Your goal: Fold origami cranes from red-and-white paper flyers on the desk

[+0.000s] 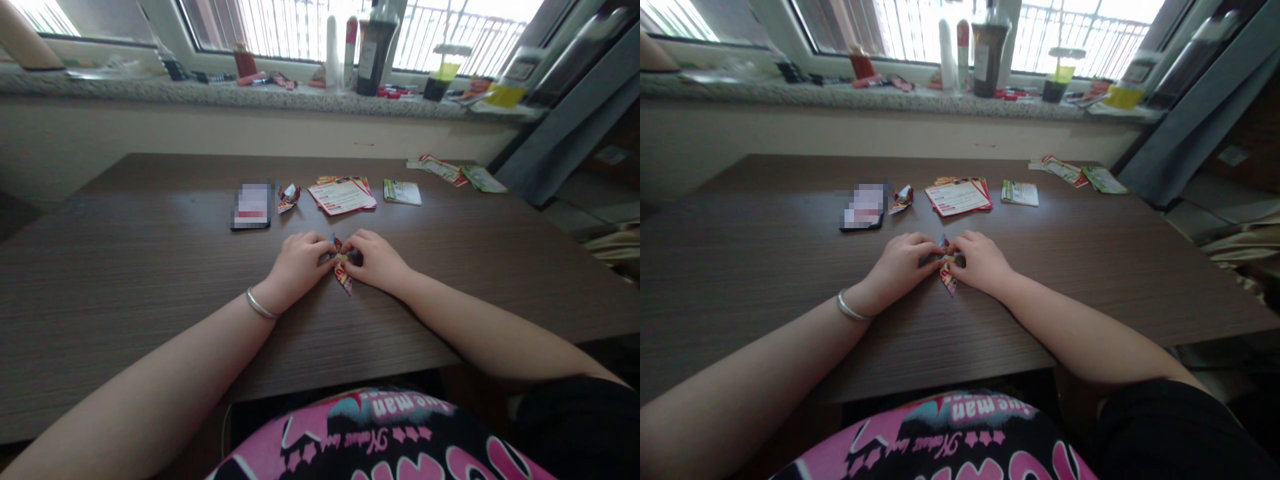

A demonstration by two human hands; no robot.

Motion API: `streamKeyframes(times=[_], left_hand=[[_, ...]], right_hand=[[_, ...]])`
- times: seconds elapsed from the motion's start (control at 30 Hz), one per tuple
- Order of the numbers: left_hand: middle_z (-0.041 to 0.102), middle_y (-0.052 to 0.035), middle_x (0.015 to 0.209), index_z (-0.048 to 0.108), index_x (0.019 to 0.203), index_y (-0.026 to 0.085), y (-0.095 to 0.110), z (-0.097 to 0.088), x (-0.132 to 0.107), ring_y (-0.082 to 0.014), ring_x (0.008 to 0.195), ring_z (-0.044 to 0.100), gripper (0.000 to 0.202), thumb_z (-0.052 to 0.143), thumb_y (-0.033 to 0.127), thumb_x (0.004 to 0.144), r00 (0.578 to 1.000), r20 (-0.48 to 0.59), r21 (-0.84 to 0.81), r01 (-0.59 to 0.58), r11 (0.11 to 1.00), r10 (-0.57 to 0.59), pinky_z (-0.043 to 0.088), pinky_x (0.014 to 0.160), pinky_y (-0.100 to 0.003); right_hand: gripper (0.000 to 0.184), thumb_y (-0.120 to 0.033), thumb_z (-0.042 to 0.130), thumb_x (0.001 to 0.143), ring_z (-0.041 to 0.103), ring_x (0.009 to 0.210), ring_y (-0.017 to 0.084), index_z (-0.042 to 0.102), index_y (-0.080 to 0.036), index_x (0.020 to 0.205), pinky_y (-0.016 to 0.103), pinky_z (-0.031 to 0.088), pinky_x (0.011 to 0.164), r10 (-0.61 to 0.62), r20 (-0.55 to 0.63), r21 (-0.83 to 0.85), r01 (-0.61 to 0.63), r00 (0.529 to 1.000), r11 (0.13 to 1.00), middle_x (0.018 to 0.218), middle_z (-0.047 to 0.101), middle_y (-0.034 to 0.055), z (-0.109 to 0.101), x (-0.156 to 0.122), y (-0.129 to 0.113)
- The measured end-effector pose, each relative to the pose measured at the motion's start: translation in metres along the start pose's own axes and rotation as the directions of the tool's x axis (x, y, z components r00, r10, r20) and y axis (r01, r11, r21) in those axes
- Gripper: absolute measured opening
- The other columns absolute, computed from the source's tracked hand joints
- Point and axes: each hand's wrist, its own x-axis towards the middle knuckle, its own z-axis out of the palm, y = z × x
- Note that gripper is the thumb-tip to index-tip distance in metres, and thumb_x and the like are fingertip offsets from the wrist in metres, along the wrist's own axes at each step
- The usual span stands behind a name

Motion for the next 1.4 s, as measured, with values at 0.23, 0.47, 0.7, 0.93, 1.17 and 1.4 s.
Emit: streamKeyframes(times=[0.23,0.47,0.7,0.93,1.17,1.4], left_hand=[[0.072,-0.0064,0.097,0.072,0.085,0.019,0.003,-0.003,0.0,-0.0214,0.087,0.063,0.014,0.061,0.028,0.087,0.997,0.012,0.025,-0.072,0.997,0.072,0.044,0.081,-0.035],[0.073,-0.0076,0.095,0.073,0.09,0.019,0.003,-0.004,-0.001,-0.023,0.085,0.063,0.023,0.055,0.031,0.091,0.991,0.05,0.126,-0.126,0.984,0.12,0.043,0.08,-0.037],[0.073,-0.0078,0.096,0.073,0.089,0.02,0.004,-0.008,-0.001,-0.0229,0.088,0.064,0.021,0.055,0.03,0.09,0.987,0.087,0.113,-0.144,0.983,0.135,0.045,0.082,-0.037],[0.072,-0.0092,0.1,0.073,0.09,0.017,0.002,-0.007,0.001,-0.0232,0.09,0.063,0.021,0.054,0.026,0.091,0.984,0.102,0.053,-0.154,0.987,0.148,0.048,0.084,-0.037],[0.071,-0.0083,0.106,0.073,0.094,0.019,-0.003,-0.004,-0.001,-0.0234,0.098,0.063,0.019,0.056,0.027,0.09,0.982,0.099,0.01,-0.165,0.986,0.163,0.048,0.091,-0.038],[0.072,-0.0085,0.101,0.073,0.094,0.017,0.001,-0.007,-0.001,-0.0232,0.096,0.063,0.022,0.053,0.026,0.092,0.984,0.103,0.026,-0.148,0.989,0.145,0.049,0.092,-0.039]], right_hand=[[0.017,-0.027,0.061,0.083,0.055,0.109,0.025,0.073,-0.021,0.094,0.042,0.043,0.098,-0.234,-0.013,-0.088,0.232,0.972,0.969,0.116,0.069,0.0049,-0.006,0.0,0.002],[0.025,-0.03,0.059,0.086,0.057,0.111,0.027,0.073,-0.022,0.105,0.043,0.046,0.093,-0.219,0.066,-0.154,0.227,0.974,0.962,0.113,0.072,0.0047,-0.012,-0.002,0.0],[0.025,-0.032,0.059,0.086,0.062,0.101,0.024,0.075,-0.025,0.104,0.038,0.049,0.086,-0.179,0.08,-0.173,0.19,0.981,0.966,0.105,0.074,0.0048,-0.014,-0.002,0.008],[0.02,-0.024,0.054,0.088,0.059,0.107,0.024,0.073,-0.019,0.094,0.039,0.047,0.095,-0.335,0.07,-0.166,0.342,0.94,0.925,0.114,0.071,0.0057,-0.011,0.002,0.014],[0.033,-0.021,0.047,0.091,0.056,0.12,0.024,0.063,-0.016,0.12,0.039,0.049,0.098,-0.281,0.118,-0.135,0.296,0.953,0.946,0.124,0.066,0.0112,-0.005,0.006,0.012],[0.035,-0.029,0.047,0.096,0.052,0.129,0.025,0.064,-0.019,0.124,0.041,0.047,0.104,-0.284,0.119,-0.205,0.303,0.951,0.93,0.129,0.064,0.0048,-0.005,-0.001,0.012]])
